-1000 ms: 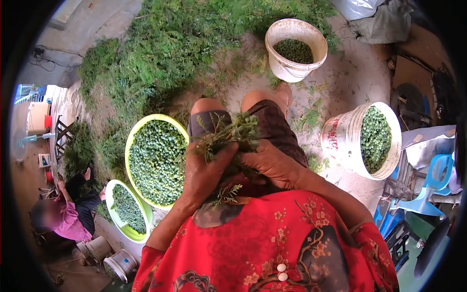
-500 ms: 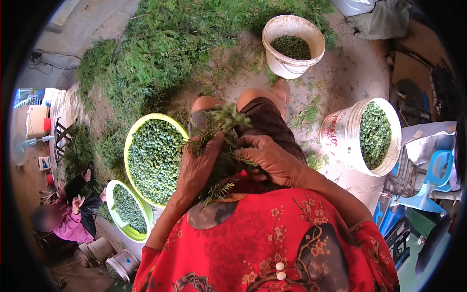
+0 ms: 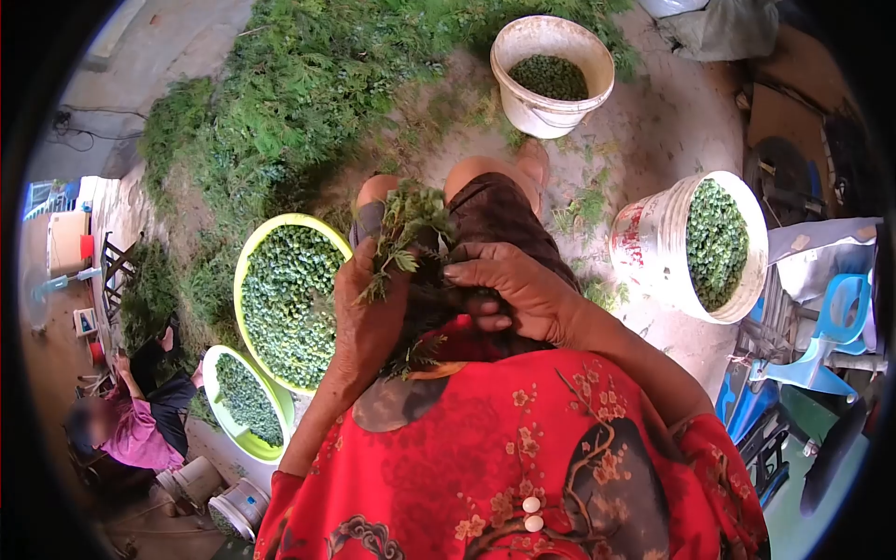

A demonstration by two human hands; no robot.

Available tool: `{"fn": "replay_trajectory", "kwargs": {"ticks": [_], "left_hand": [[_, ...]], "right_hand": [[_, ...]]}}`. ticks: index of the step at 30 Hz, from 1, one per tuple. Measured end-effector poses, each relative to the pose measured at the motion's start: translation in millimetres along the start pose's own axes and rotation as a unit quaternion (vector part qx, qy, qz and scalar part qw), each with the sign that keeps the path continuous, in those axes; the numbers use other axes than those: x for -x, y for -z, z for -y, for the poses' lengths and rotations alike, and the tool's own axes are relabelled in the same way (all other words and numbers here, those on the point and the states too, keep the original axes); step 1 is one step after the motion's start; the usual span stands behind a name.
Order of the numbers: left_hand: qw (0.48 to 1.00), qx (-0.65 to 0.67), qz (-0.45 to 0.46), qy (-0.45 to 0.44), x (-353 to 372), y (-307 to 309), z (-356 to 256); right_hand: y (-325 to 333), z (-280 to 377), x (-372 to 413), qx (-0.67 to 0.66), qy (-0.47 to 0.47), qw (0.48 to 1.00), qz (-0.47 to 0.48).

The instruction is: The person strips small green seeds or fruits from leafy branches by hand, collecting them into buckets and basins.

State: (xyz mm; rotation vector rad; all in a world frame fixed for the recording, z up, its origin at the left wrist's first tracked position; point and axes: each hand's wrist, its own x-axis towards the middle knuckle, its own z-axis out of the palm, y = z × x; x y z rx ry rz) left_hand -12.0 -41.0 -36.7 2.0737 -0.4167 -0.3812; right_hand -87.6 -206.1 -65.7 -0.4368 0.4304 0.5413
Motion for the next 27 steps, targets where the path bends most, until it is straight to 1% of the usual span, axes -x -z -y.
{"fn": "replay_trajectory", "kwargs": {"ticks": [1,2,4,5,7,8,9,10,11,12,13,14,15,16,17,18,19,20,21,22,23,24,25,26,27], "left_hand": [[0.997,0.073,-0.013,0.027,1,-4,4],[0.997,0.072,-0.013,0.026,1,-3,3],[0.978,0.158,0.032,0.132,0,3,-6],[0.978,0.158,0.032,0.131,-1,4,-15],[0.962,0.194,0.087,0.174,1,5,-33],[0.962,0.194,0.086,0.173,0,3,-28],[0.969,0.170,0.109,0.140,0,2,-19],[0.975,0.146,0.132,0.105,-1,0,-14],[0.979,0.146,0.106,0.095,0,0,-20],[0.979,0.146,0.108,0.095,2,-1,-19],[0.979,0.159,0.089,0.093,3,-2,-17],[0.978,0.173,0.068,0.092,3,-4,-15],[0.978,0.173,0.068,0.092,3,-5,-12],[0.987,0.141,0.053,0.057,3,-7,-9],[0.993,0.108,0.036,0.022,3,-7,-8],[0.993,0.108,0.037,0.022,2,-8,-8],[0.998,0.058,0.004,-0.004,2,-9,-9],[0.999,0.008,-0.028,-0.029,1,-10,-10],[0.999,0.009,-0.027,-0.028,1,-10,-6],[0.998,-0.007,-0.056,-0.034,0,-9,1],[0.995,-0.022,-0.084,-0.042,-1,-7,6],[0.995,-0.022,-0.084,-0.042,-3,-5,7],[0.993,-0.025,-0.104,-0.058,-4,-4,8],[0.989,-0.029,-0.124,-0.076,-6,-2,10],[0.993,0.060,-0.102,0.010,-6,1,12]], "right_hand": [[0,0,1,0.000,0.000,1.000,0.000],[-2,1,1,0.010,0.004,1.000,-0.006],[-4,1,0,0.022,0.010,1.000,-0.009],[-3,-1,0,0.023,0.024,0.999,0.002],[-4,-5,1,0.024,0.036,0.999,0.010],[-7,-5,-2,0.062,0.072,0.995,0.006],[-10,-7,-5,0.099,0.107,0.989,0.002],[-9,-9,-8,0.099,0.107,0.989,0.003],[-6,-12,-11,0.104,0.110,0.988,-0.006],[-5,-14,-12,0.109,0.113,0.987,-0.016],[-6,-14,-10,0.108,0.114,0.987,-0.017],[-9,-11,-7,0.098,0.105,0.989,-0.021],[-11,-9,-5,0.089,0.097,0.991,-0.023],[-10,-8,-4,0.088,0.097,0.991,-0.023],[-8,-6,-3,0.062,0.070,0.996,0.002],[-7,-4,-3,0.036,0.042,0.998,0.027],[-7,-4,-3,0.036,0.042,0.998,0.027],[-7,-4,-2,0.028,0.026,0.999,0.003],[-7,-4,-2,0.021,0.010,1.000,-0.020],[-6,-4,-2,0.020,0.009,1.000,-0.021],[-3,-4,-2,-0.004,0.010,1.000,-0.007],[-1,-3,-2,-0.027,0.012,1.000,0.008],[0,-2,-2,-0.027,0.012,1.000,0.007],[1,0,-3,-0.065,0.012,0.997,0.031],[3,2,-4,-0.102,0.014,0.993,0.054]]}}
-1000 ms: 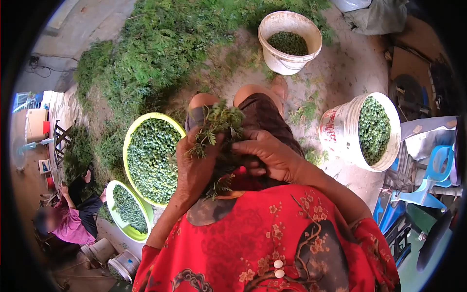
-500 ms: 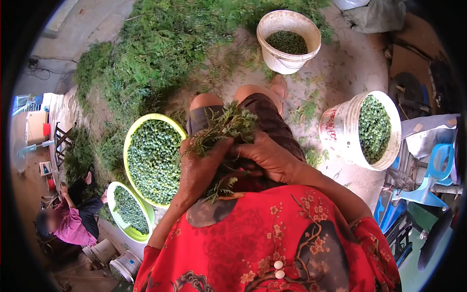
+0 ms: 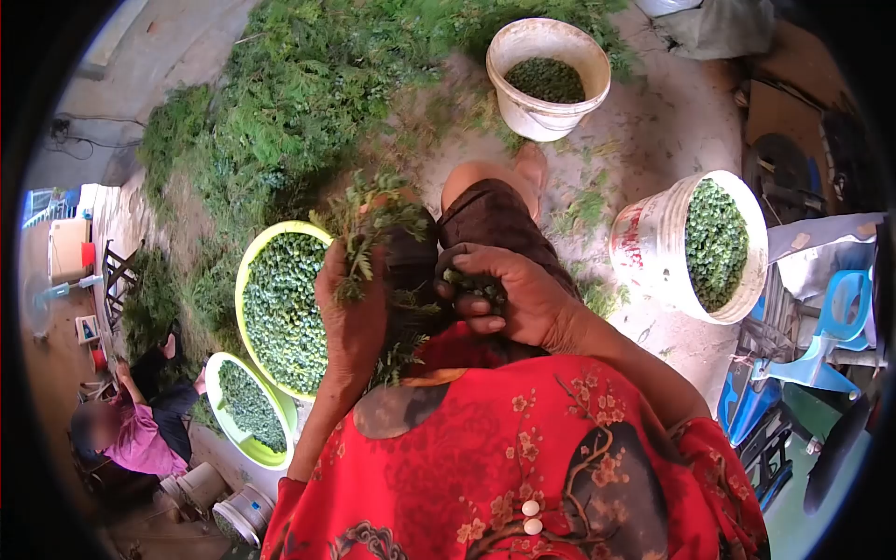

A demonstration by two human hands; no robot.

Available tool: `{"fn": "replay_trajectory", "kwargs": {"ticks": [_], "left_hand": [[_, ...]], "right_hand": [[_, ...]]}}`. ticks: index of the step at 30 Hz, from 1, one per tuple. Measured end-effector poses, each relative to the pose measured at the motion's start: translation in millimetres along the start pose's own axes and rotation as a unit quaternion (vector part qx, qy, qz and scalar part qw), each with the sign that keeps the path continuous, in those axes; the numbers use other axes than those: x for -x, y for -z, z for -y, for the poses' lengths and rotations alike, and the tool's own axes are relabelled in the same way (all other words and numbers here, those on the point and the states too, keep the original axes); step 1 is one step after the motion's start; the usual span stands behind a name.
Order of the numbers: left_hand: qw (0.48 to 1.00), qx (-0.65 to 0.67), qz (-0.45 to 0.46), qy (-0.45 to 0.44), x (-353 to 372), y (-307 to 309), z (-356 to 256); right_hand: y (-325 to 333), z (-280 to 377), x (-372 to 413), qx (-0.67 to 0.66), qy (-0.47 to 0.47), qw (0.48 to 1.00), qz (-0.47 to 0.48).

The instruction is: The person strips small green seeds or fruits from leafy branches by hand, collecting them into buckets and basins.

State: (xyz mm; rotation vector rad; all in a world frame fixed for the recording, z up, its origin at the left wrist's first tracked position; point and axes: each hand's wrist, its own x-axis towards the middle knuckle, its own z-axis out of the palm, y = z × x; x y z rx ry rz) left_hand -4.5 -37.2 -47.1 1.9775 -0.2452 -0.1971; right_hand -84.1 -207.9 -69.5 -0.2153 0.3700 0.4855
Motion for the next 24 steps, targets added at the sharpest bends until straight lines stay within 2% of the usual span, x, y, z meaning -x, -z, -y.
{"fn": "replay_trajectory", "kwargs": {"ticks": [1,3,5,7,9,10,11,13,14,15,16,18,19,20,21,22,23,24], "left_hand": [[1.000,0.002,0.002,-0.004,-1,4,0],[0.999,-0.002,0.007,0.046,-7,9,-4],[0.999,-0.025,0.013,0.032,-9,11,-9],[0.998,-0.049,-0.030,0.033,-11,12,-13],[0.998,-0.068,0.004,0.011,-19,19,4],[0.995,-0.093,0.034,0.002,-21,22,10],[0.995,-0.089,0.034,-0.003,-22,21,7],[0.995,-0.010,0.056,0.080,-23,19,-5],[0.991,0.005,0.055,0.121,-24,18,-12],[0.991,0.005,0.054,0.120,-27,17,-14],[0.989,0.028,0.052,0.135,-30,17,-14],[0.986,0.058,0.042,0.149,-29,14,-19],[0.972,0.120,0.038,0.197,-29,14,-24],[0.972,0.128,0.036,0.192,-30,16,-22],[0.973,0.137,0.030,0.181,-32,19,-19],[0.973,0.132,0.008,0.188,-33,22,-20],[0.967,0.169,0.024,0.189,-34,23,-24],[0.959,0.207,0.047,0.187,-36,24,-28]], "right_hand": [[1,2,-1,0.001,0.004,1.000,0.000],[2,9,-3,-0.060,0.004,0.998,0.034],[-3,22,-2,-0.063,0.038,0.997,0.019],[-3,39,-2,-0.066,0.071,0.995,0.008],[-2,68,-4,-0.077,0.165,0.983,-0.031],[-10,84,1,-0.062,0.243,0.959,-0.130],[-12,104,6,-0.008,0.283,0.949,-0.136],[-21,139,3,0.102,0.474,0.855,-0.185],[-23,159,0,0.121,0.532,0.806,-0.228],[1,191,-8,0.177,0.551,0.783,-0.228],[35,225,-20,0.232,0.567,0.757,-0.226],[71,268,-50,0.284,0.454,0.723,-0.437],[114,287,-56,0.379,0.410,0.693,-0.455],[88,277,-43,0.496,0.340,0.555,-0.575],[104,282,-55,0.536,0.397,0.454,-0.591],[90,266,-61,0.520,0.427,0.566,-0.477],[68,240,-52,0.484,0.447,0.663,-0.356],[45,209,-48,0.474,0.411,0.729,-0.274]]}}
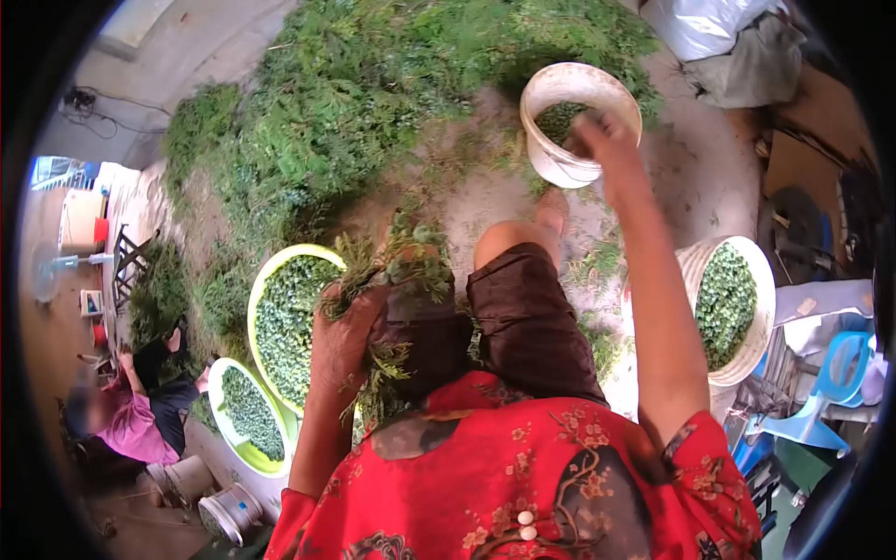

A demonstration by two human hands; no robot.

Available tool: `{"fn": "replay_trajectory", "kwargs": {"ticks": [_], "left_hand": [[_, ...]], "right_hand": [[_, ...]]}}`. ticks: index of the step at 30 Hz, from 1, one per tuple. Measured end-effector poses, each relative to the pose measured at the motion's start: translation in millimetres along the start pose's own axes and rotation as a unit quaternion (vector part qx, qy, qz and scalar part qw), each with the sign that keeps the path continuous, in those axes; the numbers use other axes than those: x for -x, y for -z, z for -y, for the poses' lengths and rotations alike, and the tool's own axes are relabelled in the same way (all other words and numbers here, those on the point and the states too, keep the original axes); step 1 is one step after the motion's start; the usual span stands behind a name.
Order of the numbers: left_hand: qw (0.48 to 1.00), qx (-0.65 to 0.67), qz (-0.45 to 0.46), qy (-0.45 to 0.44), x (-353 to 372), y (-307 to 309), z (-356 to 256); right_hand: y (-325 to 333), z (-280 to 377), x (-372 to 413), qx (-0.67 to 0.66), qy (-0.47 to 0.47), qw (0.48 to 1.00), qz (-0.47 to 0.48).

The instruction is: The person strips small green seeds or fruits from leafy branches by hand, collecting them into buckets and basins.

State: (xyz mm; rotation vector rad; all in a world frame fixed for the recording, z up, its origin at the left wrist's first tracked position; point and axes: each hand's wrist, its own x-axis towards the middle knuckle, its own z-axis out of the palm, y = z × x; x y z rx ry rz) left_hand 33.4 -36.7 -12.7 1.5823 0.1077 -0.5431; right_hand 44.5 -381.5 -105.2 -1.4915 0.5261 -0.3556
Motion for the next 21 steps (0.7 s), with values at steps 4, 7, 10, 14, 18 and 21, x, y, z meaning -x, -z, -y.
{"fn": "replay_trajectory", "kwargs": {"ticks": [4,7,10,14,18,21], "left_hand": [[0.998,-0.048,0.049,-0.002,6,0,-9],[0.999,-0.042,0.029,0.008,19,-5,-17],[0.990,-0.125,0.062,-0.030,29,0,-23],[0.990,-0.129,0.041,-0.043,41,5,-24],[0.972,-0.197,0.126,-0.029,47,23,-30],[0.959,-0.215,0.174,-0.065,48,33,-20]], "right_hand": [[-66,31,109,-0.086,-0.046,0.941,0.324],[-87,37,144,-0.081,-0.060,0.915,0.391],[-95,36,155,-0.238,-0.134,0.859,0.432],[-94,52,163,-0.247,-0.127,0.840,0.466],[-90,51,165,-0.328,-0.184,0.820,0.431],[-98,58,174,-0.403,-0.211,0.794,0.404]]}}
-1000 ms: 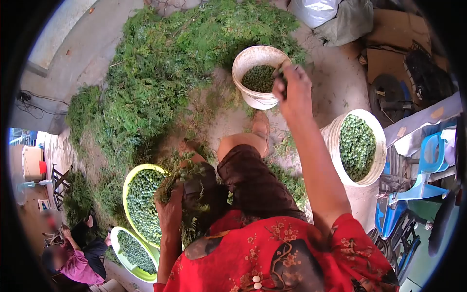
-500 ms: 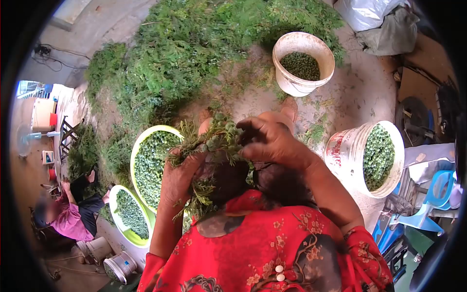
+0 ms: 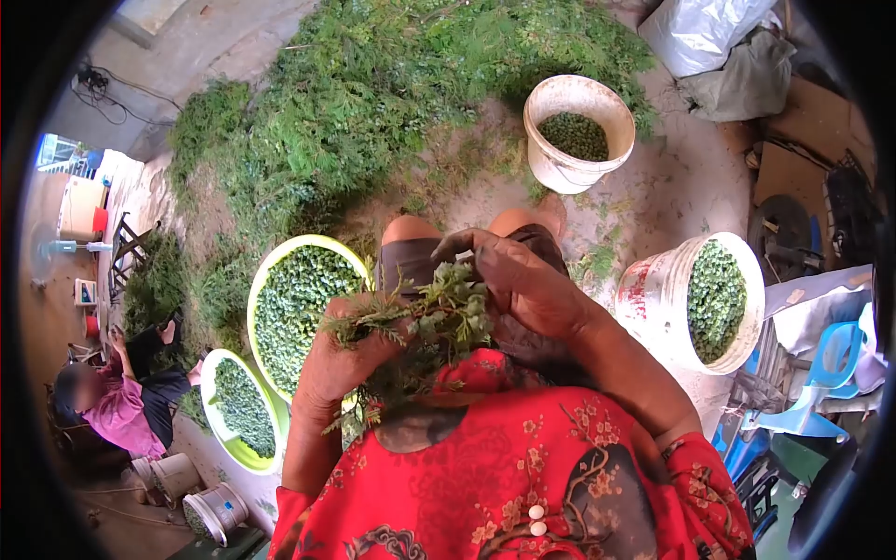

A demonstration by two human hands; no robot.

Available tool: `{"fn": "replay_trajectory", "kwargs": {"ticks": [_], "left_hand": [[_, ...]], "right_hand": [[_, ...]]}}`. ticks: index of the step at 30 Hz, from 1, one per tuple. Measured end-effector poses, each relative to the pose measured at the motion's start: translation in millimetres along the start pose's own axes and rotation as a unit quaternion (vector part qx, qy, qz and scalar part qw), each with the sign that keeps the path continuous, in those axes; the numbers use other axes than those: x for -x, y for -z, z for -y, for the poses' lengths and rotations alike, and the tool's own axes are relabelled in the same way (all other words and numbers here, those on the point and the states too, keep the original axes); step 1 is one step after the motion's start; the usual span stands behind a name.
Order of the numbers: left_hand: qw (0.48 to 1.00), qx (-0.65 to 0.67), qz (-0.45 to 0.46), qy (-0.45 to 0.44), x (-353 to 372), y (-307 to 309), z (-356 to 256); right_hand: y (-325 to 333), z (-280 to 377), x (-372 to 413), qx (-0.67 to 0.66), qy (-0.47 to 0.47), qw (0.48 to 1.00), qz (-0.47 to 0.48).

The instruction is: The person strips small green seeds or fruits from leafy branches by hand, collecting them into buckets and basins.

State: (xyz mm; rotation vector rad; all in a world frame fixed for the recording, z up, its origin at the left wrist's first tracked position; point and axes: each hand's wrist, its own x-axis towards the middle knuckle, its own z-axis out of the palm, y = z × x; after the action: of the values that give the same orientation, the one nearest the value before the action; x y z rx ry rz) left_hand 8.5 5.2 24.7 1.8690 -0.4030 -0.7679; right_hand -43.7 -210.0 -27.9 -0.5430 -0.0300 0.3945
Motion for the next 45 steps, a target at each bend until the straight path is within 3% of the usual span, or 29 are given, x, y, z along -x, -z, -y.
{"fn": "replay_trajectory", "kwargs": {"ticks": [1,2,4,6,7,10,14,17,18,19,22,23,26,28,30,31,32,33,34,35,36,37,38,41,43,45], "left_hand": [[0.999,-0.012,0.021,-0.041,1,0,3],[0.999,-0.012,0.021,-0.041,3,0,2],[0.997,0.032,0.069,-0.033,7,0,-4],[0.997,0.022,0.068,-0.015,11,0,-6],[0.997,0.012,0.074,-0.032,13,1,-7],[0.996,-0.035,0.072,-0.046,16,2,-11],[0.997,-0.060,0.037,-0.033,30,-7,-8],[0.994,-0.090,0.004,-0.069,44,-10,-7],[0.992,-0.077,-0.027,-0.095,47,-10,-7],[0.998,0.049,-0.031,0.021,52,-8,-4],[0.998,-0.037,-0.053,0.020,49,-11,-15],[0.992,-0.032,-0.032,0.119,47,-11,-20],[0.997,-0.015,-0.024,0.070,40,-15,-16],[0.997,-0.030,-0.014,0.077,37,-14,-19],[0.996,-0.042,-0.004,0.085,33,-17,-19],[0.999,-0.043,-0.005,0.012,31,-20,-16],[0.997,-0.043,-0.007,-0.061,29,-21,-14],[0.997,-0.044,-0.007,-0.060,29,-21,-11],[0.964,-0.194,-0.014,-0.182,29,-19,-9],[0.893,-0.337,-0.020,-0.297,29,-18,-7],[0.894,-0.337,-0.019,-0.296,31,-20,-10],[0.972,-0.191,0.021,-0.132,34,-22,-16],[0.997,-0.034,0.059,0.038,36,-23,-19],[0.993,-0.051,0.103,0.038,40,-25,-12],[0.995,-0.074,0.070,0.011,42,-23,-12],[0.998,-0.061,-0.006,-0.011,50,-17,1]], "right_hand": [[0,0,-1,0.072,-0.009,0.997,0.006],[0,-2,-2,0.143,-0.018,0.990,0.013],[-10,-2,-2,0.137,-0.018,0.990,0.017],[-14,0,-1,0.297,-0.045,0.953,0.048],[-17,0,0,0.314,-0.056,0.947,0.043],[-16,-11,6,0.235,-0.059,0.970,0.016],[-31,-7,22,0.230,-0.061,0.971,-0.038],[-22,1,35,0.163,-0.055,0.965,-0.200],[0,7,40,0.130,-0.003,0.973,-0.193],[13,10,45,0.079,-0.010,0.980,-0.184],[18,-4,45,-0.013,-0.062,0.986,-0.157],[16,-9,43,-0.048,-0.099,0.984,-0.141],[14,-23,38,-0.114,-0.133,0.982,-0.071],[3,-23,37,-0.097,-0.137,0.985,-0.038],[-5,-23,34,0.017,-0.166,0.986,-0.005],[-15,-16,36,0.101,-0.153,0.983,0.009],[-18,-15,36,0.101,-0.153,0.983,0.009],[-19,-14,35,0.138,-0.170,0.975,0.030],[-20,-13,35,0.176,-0.188,0.965,0.052],[-22,-10,37,0.176,-0.188,0.965,0.052],[-25,-7,39,0.182,-0.191,0.964,0.040],[-25,-6,41,0.187,-0.194,0.962,0.029],[-22,-10,43,0.187,-0.195,0.962,0.029],[-14,-16,49,0.233,-0.123,0.963,0.061],[-14,4,57,0.292,-0.243,0.924,-0.039],[9,13,70,0.156,-0.251,0.949,-0.108]]}}
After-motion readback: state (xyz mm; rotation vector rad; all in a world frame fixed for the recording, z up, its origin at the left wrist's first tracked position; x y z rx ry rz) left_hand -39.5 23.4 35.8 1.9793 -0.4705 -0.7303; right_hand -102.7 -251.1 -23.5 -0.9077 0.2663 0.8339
